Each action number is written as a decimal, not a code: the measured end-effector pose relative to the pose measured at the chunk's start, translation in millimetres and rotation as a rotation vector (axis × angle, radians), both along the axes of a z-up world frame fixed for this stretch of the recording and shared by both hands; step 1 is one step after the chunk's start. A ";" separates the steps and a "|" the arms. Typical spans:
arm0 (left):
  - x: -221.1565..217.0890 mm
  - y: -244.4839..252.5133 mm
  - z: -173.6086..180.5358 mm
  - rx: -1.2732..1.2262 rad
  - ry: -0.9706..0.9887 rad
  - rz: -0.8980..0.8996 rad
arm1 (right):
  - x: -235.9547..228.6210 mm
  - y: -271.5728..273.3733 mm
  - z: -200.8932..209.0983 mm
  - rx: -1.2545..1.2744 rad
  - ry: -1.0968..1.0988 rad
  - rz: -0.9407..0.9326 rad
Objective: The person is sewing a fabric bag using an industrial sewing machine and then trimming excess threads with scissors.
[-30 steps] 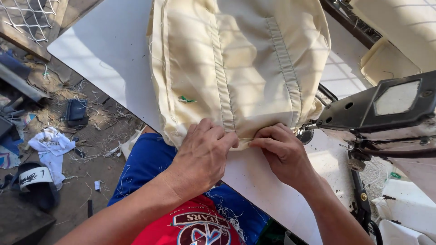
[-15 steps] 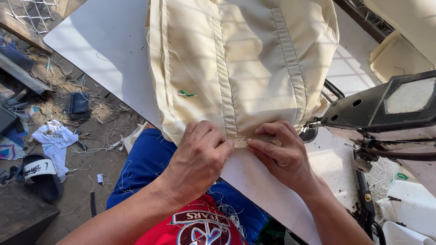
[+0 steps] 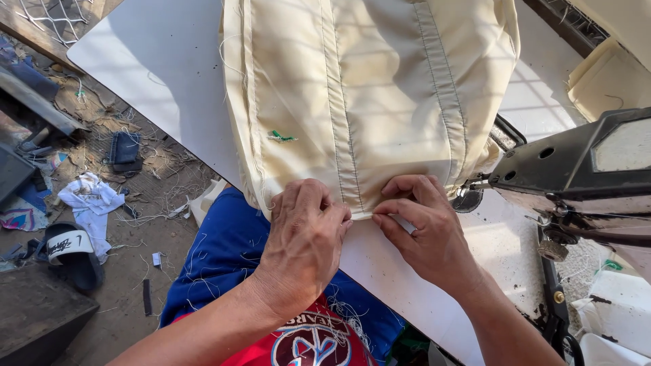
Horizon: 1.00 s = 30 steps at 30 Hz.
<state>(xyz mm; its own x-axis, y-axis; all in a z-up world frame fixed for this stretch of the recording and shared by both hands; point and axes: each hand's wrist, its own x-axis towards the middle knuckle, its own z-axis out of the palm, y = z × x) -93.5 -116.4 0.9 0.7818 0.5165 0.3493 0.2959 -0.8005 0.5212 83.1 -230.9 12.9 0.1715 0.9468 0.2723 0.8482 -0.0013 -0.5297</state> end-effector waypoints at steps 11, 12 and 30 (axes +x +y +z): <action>-1.9 5.4 -0.1 -0.072 0.149 -0.026 | 0.7 0.0 4.4 -0.226 0.062 -0.082; -3.2 5.4 -1.5 -0.033 0.124 -0.033 | 1.7 -1.0 3.9 -0.215 0.060 -0.068; 12.0 11.5 -3.2 0.205 0.272 0.050 | -11.5 18.4 6.7 -0.385 -0.071 -0.252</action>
